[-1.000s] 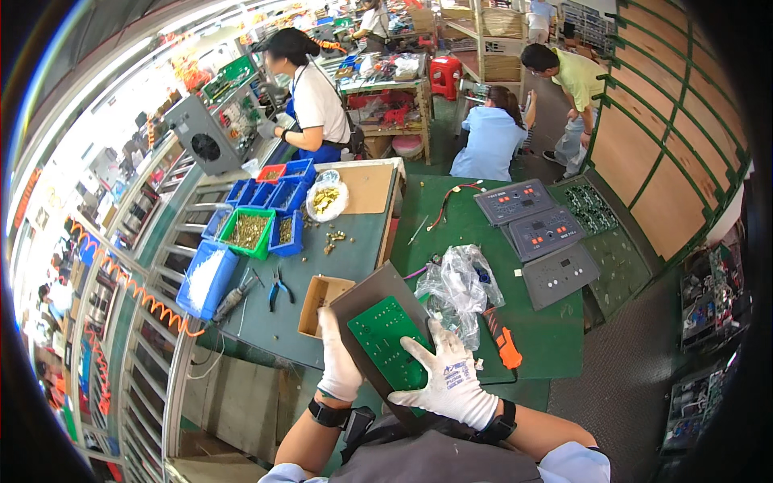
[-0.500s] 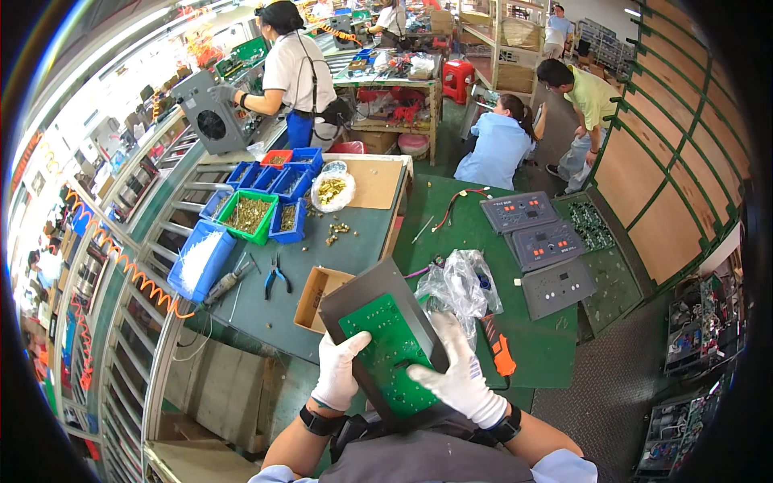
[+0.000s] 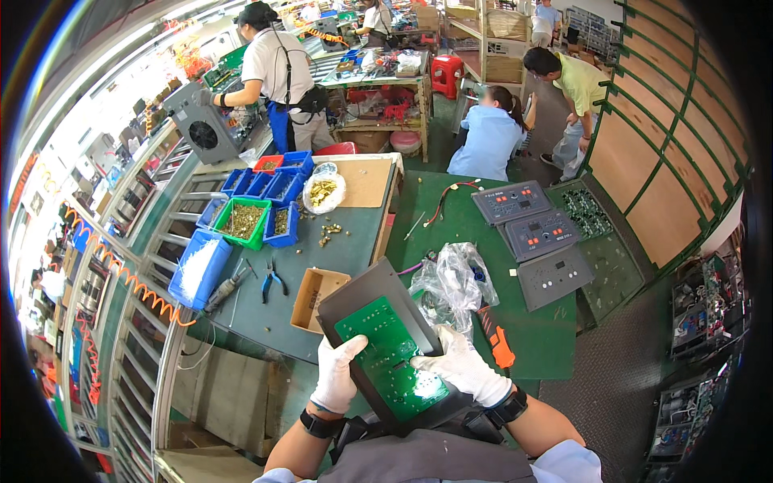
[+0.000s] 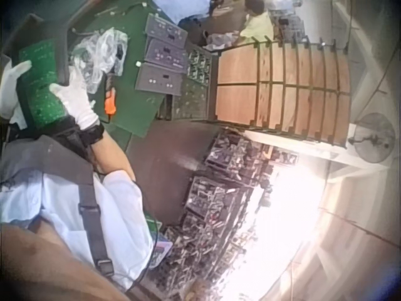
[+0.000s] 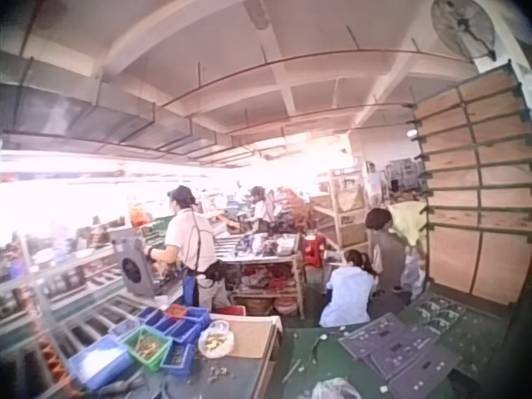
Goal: The recorder assembles electronic circuit boards into plastic housings using an electric screwdriver and organized parts bins.
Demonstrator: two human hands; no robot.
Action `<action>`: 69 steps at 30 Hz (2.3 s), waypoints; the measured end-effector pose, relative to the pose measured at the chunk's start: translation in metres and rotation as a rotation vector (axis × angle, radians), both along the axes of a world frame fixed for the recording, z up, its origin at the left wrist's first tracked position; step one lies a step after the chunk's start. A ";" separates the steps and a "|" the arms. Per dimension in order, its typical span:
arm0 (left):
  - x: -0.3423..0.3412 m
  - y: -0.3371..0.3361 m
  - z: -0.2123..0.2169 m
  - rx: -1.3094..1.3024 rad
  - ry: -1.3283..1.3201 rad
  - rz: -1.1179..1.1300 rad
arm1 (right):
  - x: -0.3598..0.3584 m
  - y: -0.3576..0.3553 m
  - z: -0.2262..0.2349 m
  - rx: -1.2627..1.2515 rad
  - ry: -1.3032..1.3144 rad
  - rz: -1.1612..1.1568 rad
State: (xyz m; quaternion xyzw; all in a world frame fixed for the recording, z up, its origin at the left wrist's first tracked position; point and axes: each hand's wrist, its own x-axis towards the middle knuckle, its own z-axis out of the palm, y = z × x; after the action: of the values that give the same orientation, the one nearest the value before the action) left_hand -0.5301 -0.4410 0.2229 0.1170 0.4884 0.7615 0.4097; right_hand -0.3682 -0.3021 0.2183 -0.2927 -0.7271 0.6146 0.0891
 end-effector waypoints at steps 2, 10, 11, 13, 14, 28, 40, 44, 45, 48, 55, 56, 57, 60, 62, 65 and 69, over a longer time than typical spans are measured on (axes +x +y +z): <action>0.001 -0.002 0.000 0.004 0.006 -0.002 | 0.000 -0.001 -0.002 0.018 -0.004 -0.012; 0.005 -0.007 0.005 0.006 -0.017 0.008 | 0.002 -0.003 -0.014 0.073 0.059 0.030; 0.006 -0.007 0.005 0.006 -0.017 0.009 | 0.002 -0.004 -0.016 0.073 0.059 0.031; 0.005 -0.008 0.004 -0.019 -0.013 0.013 | 0.001 -0.006 -0.020 0.041 0.095 0.022; 0.005 -0.009 0.004 -0.019 -0.012 0.015 | 0.000 -0.006 -0.022 0.041 0.095 0.024; 0.005 -0.013 0.010 -0.032 0.020 0.007 | 0.005 -0.010 -0.033 0.002 0.112 0.030; 0.005 -0.015 0.006 0.008 0.023 -0.001 | 0.005 -0.015 -0.019 0.042 0.092 0.014; 0.005 -0.013 0.006 -0.014 -0.011 0.009 | 0.007 -0.012 -0.026 -0.040 0.102 0.037; 0.003 -0.014 0.004 -0.027 0.002 0.008 | 0.007 -0.011 -0.021 -0.135 0.151 0.072; 0.000 -0.017 0.000 -0.047 0.000 0.008 | 0.005 -0.012 -0.006 -0.251 0.210 0.106; -0.020 -0.030 -0.016 -0.058 -0.033 0.032 | -0.016 -0.022 -0.019 -0.250 0.175 0.110; -0.025 -0.032 -0.016 -0.058 -0.037 0.038 | -0.022 -0.023 -0.017 -0.251 0.170 0.115; -0.029 -0.036 -0.016 -0.052 -0.038 0.035 | -0.026 -0.024 -0.012 -0.263 0.151 0.140; -0.042 -0.044 -0.023 -0.051 -0.029 0.036 | -0.042 -0.029 -0.025 -0.320 0.109 0.160; -0.050 -0.045 -0.026 -0.065 -0.034 0.039 | -0.051 -0.030 -0.030 -0.426 0.133 0.151; -0.073 -0.037 -0.035 -0.073 0.082 0.028 | -0.070 -0.032 -0.035 -0.718 0.187 0.076; -0.106 -0.006 -0.043 -0.128 0.318 0.001 | -0.084 -0.038 -0.036 -0.758 0.241 0.015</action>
State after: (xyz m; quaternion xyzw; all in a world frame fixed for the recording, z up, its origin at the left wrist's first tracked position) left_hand -0.6359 -0.4474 0.1795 0.2096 0.5945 0.7011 0.3335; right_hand -0.4527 -0.3401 0.1822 -0.2253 -0.4351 0.8700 0.0552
